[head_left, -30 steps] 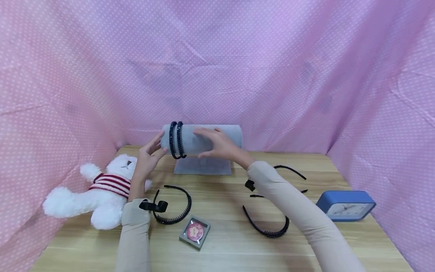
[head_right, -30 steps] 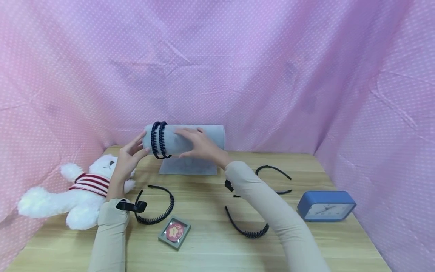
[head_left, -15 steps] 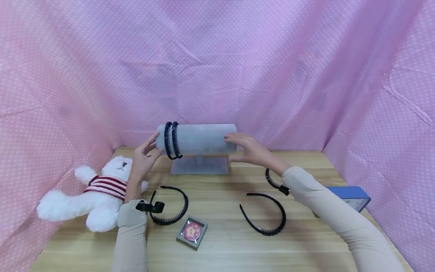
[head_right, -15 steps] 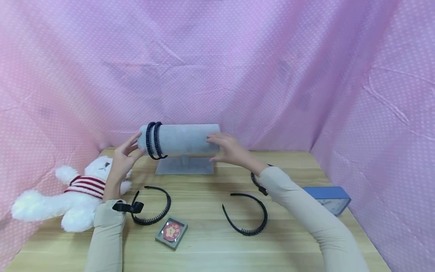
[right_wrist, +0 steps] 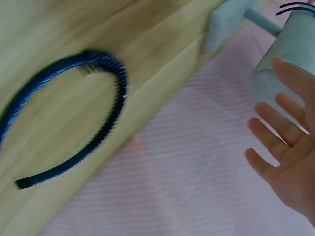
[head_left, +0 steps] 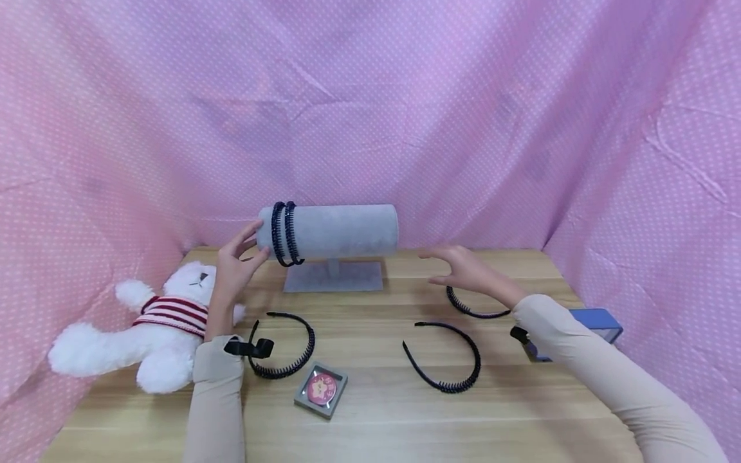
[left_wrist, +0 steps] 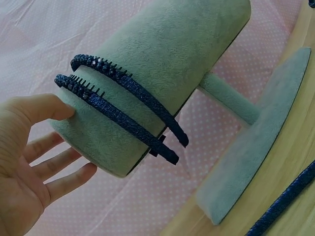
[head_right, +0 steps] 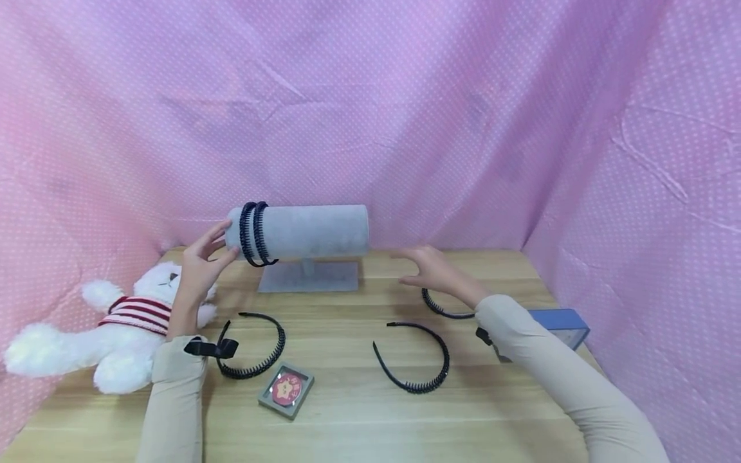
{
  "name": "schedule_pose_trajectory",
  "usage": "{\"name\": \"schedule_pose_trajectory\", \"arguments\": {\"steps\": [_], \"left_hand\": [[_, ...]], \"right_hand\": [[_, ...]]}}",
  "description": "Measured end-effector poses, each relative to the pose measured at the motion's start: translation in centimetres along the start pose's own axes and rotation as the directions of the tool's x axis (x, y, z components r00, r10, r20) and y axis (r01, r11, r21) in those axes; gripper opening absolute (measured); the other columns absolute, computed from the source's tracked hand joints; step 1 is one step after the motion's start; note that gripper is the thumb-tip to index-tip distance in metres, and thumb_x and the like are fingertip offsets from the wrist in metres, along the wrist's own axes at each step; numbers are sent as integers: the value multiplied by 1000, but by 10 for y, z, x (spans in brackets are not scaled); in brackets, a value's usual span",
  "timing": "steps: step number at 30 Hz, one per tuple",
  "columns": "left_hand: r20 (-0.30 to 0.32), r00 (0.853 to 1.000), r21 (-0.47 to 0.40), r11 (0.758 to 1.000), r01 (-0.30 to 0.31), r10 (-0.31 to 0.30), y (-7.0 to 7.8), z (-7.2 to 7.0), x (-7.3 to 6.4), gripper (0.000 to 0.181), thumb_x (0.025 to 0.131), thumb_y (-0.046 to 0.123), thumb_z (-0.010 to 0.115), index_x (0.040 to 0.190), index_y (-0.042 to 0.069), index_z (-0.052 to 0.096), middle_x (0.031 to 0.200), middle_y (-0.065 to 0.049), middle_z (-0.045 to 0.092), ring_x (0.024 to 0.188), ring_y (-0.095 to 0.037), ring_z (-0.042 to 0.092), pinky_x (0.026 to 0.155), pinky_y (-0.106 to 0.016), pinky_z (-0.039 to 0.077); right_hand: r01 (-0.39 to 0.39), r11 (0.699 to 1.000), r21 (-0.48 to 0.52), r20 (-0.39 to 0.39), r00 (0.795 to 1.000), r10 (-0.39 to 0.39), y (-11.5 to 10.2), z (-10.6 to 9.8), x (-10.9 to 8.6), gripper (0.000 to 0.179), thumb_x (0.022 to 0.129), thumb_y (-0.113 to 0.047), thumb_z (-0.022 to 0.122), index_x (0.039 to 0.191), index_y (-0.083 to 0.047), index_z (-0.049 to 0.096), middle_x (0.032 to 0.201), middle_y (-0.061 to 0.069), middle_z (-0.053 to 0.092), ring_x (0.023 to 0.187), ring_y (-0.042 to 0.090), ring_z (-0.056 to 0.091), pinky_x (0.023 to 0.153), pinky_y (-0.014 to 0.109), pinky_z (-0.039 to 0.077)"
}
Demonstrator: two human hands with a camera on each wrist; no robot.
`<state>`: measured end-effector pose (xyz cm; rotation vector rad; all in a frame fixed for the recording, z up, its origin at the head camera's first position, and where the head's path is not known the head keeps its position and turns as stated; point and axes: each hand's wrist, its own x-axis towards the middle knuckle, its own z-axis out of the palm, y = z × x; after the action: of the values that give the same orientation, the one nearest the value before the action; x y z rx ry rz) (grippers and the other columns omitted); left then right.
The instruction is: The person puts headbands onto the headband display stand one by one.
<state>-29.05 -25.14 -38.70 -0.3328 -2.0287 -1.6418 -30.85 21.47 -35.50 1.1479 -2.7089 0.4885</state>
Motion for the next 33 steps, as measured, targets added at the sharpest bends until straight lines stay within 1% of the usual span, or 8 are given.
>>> {"name": "schedule_pose_trajectory", "arguments": {"steps": [5,8,13,16,20,23,26,33], "left_hand": [[51,998,39,999,21,-23,5,-7,5,58,88,-7,72,143,1,56,148,-21,53,120,-6,58,85,-13,57],[69,997,88,996,26,-32,7,-10,6,59,86,-8,72,142,3,56,150,-18,50,128,-20,54,82,-11,57],[73,997,127,992,-5,-4,17,-9,1,58,82,-14,70,138,-5,56,150,-20,43,131,-40,48,79,-8,55],[71,997,122,993,0,-9,30,-6,-5,56,83,-14,69,136,-7,55,150,-22,43,127,-35,51,79,-10,57],[65,998,113,993,-13,5,39,-4,-9,55,83,-12,69,136,-8,55,147,-23,45,120,-19,55,79,-11,57],[55,998,109,993,-33,27,39,-2,-9,56,83,-12,69,136,-7,56,142,-22,48,116,-14,56,79,-11,57],[45,999,105,994,-30,25,41,-1,-9,55,82,-14,69,135,-8,56,138,-21,50,114,-14,56,79,-12,58],[39,999,86,996,-3,-1,38,4,-9,56,82,-14,69,137,-5,57,144,-21,49,115,-13,55,79,-13,59]], "right_hand": [[-56,998,-1,81,995,56,16,5,-13,45,86,-12,81,126,4,68,123,20,72,117,38,67,101,53,55],[-70,997,30,111,992,66,24,9,-20,44,84,-10,82,123,6,69,117,20,74,110,36,70,97,52,57],[-138,988,75,170,978,123,35,18,-32,44,83,-8,83,123,5,69,119,20,73,111,37,69,98,53,56],[-158,984,81,195,971,140,41,22,-39,44,82,-8,83,123,5,69,120,20,73,110,38,68,98,55,56],[-165,978,128,212,968,135,49,25,-46,45,82,-5,82,122,8,68,120,24,71,108,43,67,97,59,55],[-157,975,154,214,969,123,55,27,-48,45,81,-4,83,121,9,67,119,25,71,107,43,67,95,60,55],[-169,972,162,221,966,132,59,29,-50,45,81,-3,83,121,9,68,119,25,71,107,42,67,95,58,55],[-263,954,143,268,938,219,59,34,-53,48,81,-10,85,123,4,68,112,18,73,106,36,67,94,53,57]]}}
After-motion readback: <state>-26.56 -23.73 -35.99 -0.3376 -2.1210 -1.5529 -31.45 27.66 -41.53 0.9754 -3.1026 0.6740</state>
